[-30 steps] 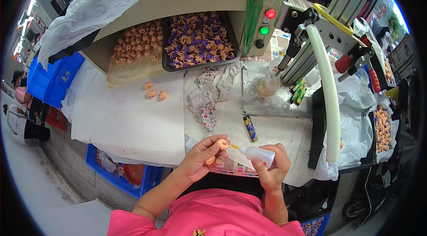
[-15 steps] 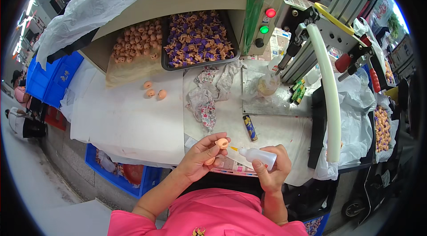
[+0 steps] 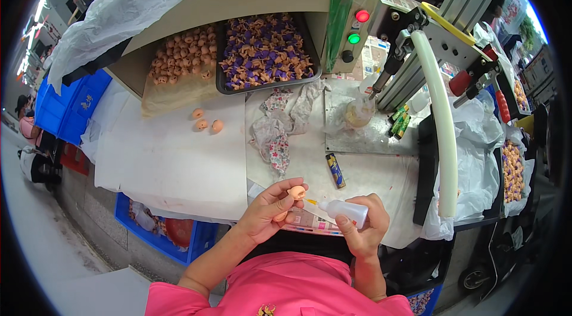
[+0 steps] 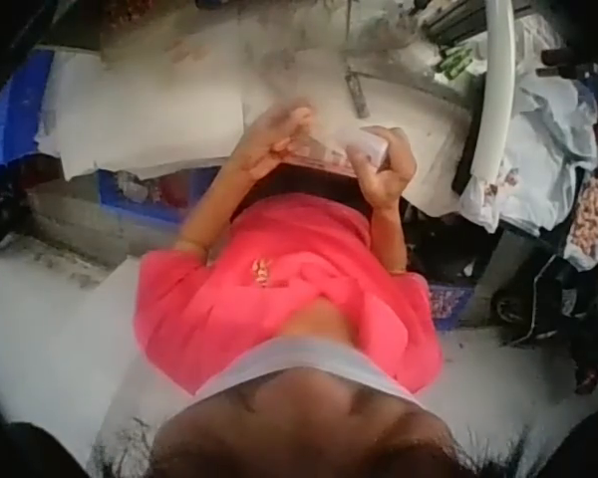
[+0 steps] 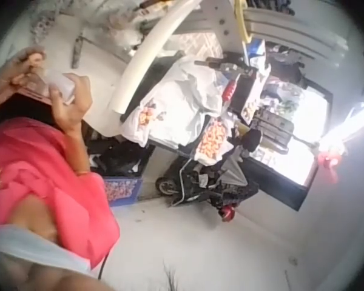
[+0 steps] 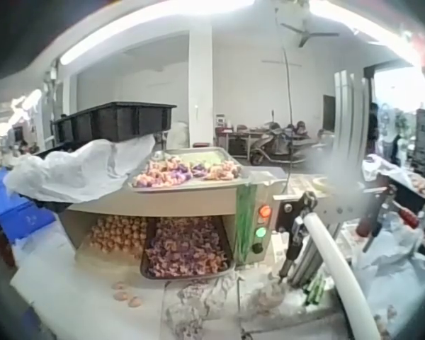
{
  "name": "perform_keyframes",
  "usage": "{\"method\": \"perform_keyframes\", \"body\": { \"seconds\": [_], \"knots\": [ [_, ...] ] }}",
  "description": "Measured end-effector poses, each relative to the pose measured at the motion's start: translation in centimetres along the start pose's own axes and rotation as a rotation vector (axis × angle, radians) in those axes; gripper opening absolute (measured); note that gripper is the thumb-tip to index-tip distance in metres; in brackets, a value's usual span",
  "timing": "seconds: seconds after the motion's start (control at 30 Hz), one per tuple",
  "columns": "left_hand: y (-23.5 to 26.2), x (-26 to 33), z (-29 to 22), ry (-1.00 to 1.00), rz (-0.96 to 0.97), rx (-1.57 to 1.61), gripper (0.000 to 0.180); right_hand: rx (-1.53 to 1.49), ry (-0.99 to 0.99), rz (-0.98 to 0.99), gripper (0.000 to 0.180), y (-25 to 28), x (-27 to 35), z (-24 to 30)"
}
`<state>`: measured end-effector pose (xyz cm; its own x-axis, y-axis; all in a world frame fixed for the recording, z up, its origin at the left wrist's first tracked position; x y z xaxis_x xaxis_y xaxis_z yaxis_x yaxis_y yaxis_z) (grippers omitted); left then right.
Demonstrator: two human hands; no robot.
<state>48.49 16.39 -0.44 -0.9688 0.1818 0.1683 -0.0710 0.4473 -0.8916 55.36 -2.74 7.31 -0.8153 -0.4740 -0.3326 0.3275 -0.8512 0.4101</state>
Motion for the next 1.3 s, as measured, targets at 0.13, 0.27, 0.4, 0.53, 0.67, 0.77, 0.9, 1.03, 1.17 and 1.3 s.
{"method": "perform_keyframes", "body": {
  "seconds": [0.13,0.27,0.4,0.53,0.67,0.77,0.9,1.03,1.17,1.3],
  "knots": [
    [-0.6,0.0,-0.1,-0.002,-0.027,-0.012,0.037,0.004,0.006,-0.008,0.025,0.1,0.0,-0.1],
    [-0.8,0.1,-0.1,0.0,-0.033,-0.013,0.037,0.014,0.009,-0.016,0.024,0.2,0.0,0.0],
    [-0.6,0.1,0.1,0.002,-0.049,-0.011,0.037,0.018,-0.015,-0.03,0.027,0.1,0.2,-0.6],
    [-0.6,0.0,0.3,-0.005,-0.043,-0.008,0.037,0.025,-0.009,-0.031,0.03,0.2,0.2,-0.6],
    [-0.3,0.1,0.0,-0.008,0.02,0.05,0.037,0.013,-0.001,-0.03,0.03,-0.2,0.1,-0.8],
    [-0.3,0.5,-0.4,0.006,0.01,0.107,0.036,-0.022,-0.007,-0.058,0.031,-0.8,0.1,-1.7],
    [0.9,1.6,-0.6,0.021,0.022,0.142,0.039,-0.159,-0.187,-0.114,0.031,-3.8,-0.9,-3.8],
    [1.0,3.1,-1.7,0.015,-0.017,0.164,0.043,0.03,-0.139,0.03,0.033,-7.9,-2.8,-5.2],
    [1.7,5.0,-3.6,-0.004,0.049,0.159,0.042,0.206,-0.104,0.128,0.034,-11.4,-4.7,-3.5],
    [2.2,7.2,-6.0,-0.018,0.012,0.152,0.043,0.258,-0.055,0.18,0.033,-13.5,-6.6,-0.5]
  ]
}}
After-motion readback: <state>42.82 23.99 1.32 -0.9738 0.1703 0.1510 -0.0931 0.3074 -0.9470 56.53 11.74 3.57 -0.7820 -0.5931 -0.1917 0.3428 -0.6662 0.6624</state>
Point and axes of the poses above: each hand's wrist, its own x-axis away from the middle knuckle, its own y-axis out of the back of the hand, z = x × y, the point moved 3 cm from there along -x, towards the middle knuckle, and after that the axes turned 8 degrees about z, right-handed, at the moved point
